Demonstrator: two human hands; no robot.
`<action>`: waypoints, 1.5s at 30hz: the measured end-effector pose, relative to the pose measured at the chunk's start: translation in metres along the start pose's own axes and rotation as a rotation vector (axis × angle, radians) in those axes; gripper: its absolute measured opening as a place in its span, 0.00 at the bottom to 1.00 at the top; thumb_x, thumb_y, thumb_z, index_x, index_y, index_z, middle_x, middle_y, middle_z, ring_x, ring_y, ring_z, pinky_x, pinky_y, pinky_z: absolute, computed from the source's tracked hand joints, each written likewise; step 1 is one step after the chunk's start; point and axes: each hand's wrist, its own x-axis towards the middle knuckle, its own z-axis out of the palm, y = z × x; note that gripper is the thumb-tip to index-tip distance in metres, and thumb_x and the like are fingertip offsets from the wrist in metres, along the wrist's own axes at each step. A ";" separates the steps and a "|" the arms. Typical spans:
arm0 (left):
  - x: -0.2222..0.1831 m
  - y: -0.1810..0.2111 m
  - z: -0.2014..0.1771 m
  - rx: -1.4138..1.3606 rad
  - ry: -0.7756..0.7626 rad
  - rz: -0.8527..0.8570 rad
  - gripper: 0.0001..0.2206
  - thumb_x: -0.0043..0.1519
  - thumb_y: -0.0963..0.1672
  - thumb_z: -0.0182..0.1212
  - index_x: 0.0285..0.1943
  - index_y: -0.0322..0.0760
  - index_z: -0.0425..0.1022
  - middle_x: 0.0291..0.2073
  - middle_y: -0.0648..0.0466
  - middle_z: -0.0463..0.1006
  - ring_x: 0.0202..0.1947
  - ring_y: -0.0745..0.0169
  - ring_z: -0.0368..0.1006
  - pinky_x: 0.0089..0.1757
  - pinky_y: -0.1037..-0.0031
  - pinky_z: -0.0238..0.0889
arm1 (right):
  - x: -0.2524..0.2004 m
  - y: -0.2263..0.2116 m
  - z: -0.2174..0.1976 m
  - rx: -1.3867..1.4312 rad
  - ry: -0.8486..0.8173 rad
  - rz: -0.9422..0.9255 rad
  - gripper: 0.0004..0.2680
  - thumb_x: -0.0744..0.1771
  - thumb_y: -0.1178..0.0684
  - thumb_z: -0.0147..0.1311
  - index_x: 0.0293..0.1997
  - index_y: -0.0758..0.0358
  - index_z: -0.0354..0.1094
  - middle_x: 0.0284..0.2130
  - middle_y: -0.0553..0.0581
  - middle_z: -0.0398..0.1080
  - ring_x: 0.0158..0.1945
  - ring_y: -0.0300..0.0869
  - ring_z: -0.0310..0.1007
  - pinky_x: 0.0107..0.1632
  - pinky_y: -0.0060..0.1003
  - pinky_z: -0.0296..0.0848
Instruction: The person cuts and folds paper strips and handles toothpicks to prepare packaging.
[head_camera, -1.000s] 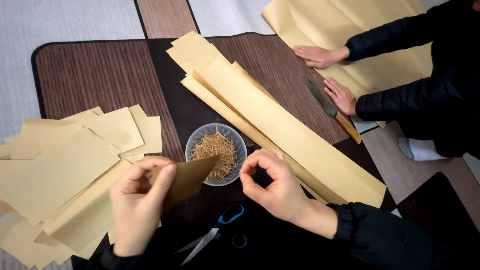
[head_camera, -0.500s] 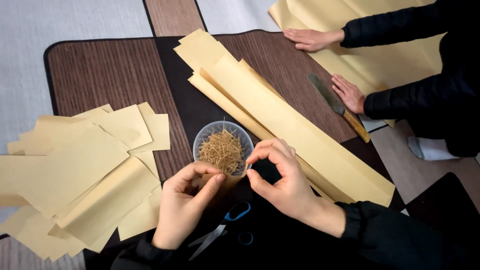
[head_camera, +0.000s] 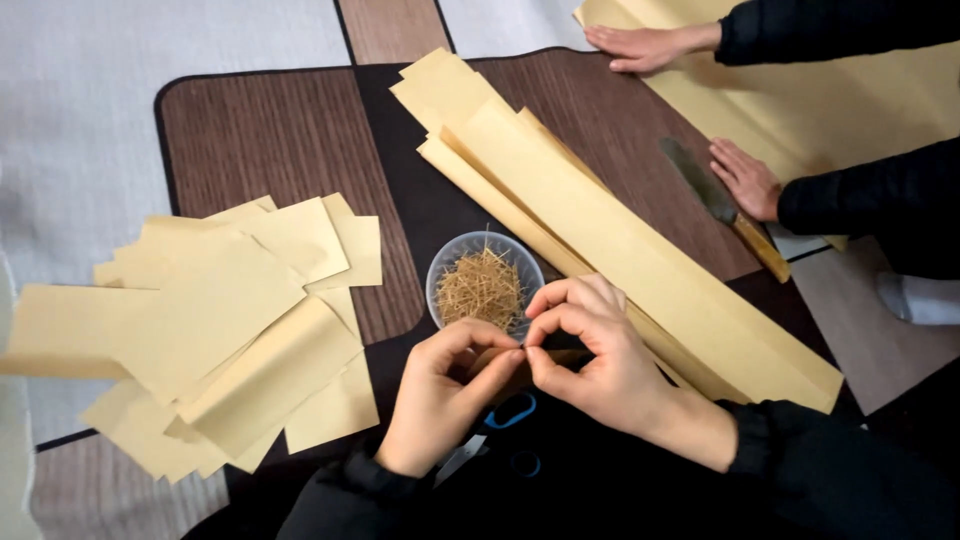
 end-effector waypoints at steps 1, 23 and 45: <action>0.000 -0.002 0.000 -0.035 -0.023 0.018 0.04 0.62 0.38 0.67 0.42 0.31 0.78 0.32 0.60 0.78 0.31 0.81 0.70 0.32 0.86 0.63 | 0.000 0.000 0.000 -0.003 -0.011 0.009 0.04 0.61 0.55 0.63 0.32 0.56 0.70 0.44 0.50 0.71 0.54 0.44 0.66 0.61 0.41 0.59; 0.003 0.030 -0.042 0.278 0.176 0.248 0.04 0.59 0.38 0.68 0.40 0.31 0.80 0.38 0.54 0.83 0.39 0.70 0.76 0.43 0.80 0.68 | -0.001 0.003 -0.003 0.037 -0.038 0.051 0.05 0.60 0.58 0.61 0.30 0.56 0.68 0.44 0.48 0.73 0.54 0.43 0.69 0.63 0.41 0.57; -0.001 0.018 -0.004 0.116 0.007 0.064 0.05 0.61 0.40 0.68 0.43 0.32 0.81 0.33 0.59 0.81 0.32 0.79 0.71 0.35 0.85 0.66 | 0.000 -0.006 0.003 0.049 0.010 -0.027 0.05 0.62 0.56 0.62 0.35 0.57 0.69 0.45 0.50 0.72 0.53 0.44 0.69 0.61 0.41 0.60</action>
